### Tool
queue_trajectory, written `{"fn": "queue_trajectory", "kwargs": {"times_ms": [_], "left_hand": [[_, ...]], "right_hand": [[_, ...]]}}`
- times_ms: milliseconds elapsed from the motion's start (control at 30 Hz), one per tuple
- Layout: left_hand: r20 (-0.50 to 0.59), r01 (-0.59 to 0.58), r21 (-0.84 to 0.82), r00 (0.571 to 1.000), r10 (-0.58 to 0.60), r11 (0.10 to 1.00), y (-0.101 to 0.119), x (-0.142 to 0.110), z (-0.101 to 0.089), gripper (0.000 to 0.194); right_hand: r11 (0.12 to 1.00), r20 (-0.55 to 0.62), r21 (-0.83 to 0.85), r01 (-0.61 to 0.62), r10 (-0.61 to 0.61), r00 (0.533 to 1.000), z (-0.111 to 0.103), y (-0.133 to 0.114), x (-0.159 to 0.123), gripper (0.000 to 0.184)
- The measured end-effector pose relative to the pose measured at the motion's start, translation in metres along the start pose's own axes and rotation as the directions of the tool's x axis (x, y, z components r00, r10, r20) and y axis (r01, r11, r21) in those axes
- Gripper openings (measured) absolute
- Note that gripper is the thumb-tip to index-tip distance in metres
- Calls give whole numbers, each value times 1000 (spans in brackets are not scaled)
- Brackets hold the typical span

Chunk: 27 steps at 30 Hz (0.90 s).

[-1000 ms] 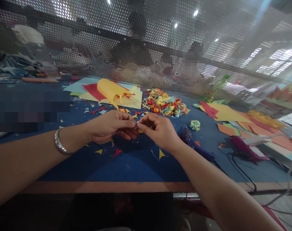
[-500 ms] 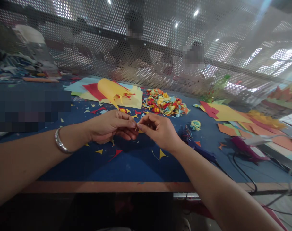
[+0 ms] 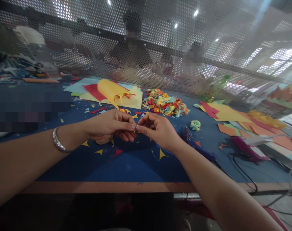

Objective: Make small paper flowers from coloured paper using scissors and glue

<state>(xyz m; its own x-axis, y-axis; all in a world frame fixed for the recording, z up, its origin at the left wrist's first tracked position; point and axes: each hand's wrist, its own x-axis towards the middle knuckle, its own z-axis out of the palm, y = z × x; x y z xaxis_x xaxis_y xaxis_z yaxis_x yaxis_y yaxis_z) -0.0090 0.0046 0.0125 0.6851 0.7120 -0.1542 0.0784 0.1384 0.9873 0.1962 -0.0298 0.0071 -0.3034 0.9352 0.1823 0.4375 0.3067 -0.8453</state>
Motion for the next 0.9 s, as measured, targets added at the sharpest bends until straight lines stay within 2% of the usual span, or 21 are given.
{"fn": "queue_trajectory", "kwargs": {"times_ms": [233, 433, 633, 900], "left_hand": [[18, -9, 84, 1000, 8, 996, 2, 0, 1, 21], [32, -17, 140, 999, 12, 990, 2, -1, 2, 18], [30, -12, 174, 1000, 6, 985, 1, -1, 2, 26], [2, 22, 221, 1000, -23, 975, 1, -1, 2, 12]], "right_hand": [[997, 66, 72, -43, 38, 997, 0, -7, 0, 32], [995, 66, 78, -70, 65, 996, -1, -10, 0, 32], [995, 83, 73, -64, 58, 995, -1, -6, 0, 32], [998, 77, 28, -58, 55, 996, -1, -2, 0, 32]]}}
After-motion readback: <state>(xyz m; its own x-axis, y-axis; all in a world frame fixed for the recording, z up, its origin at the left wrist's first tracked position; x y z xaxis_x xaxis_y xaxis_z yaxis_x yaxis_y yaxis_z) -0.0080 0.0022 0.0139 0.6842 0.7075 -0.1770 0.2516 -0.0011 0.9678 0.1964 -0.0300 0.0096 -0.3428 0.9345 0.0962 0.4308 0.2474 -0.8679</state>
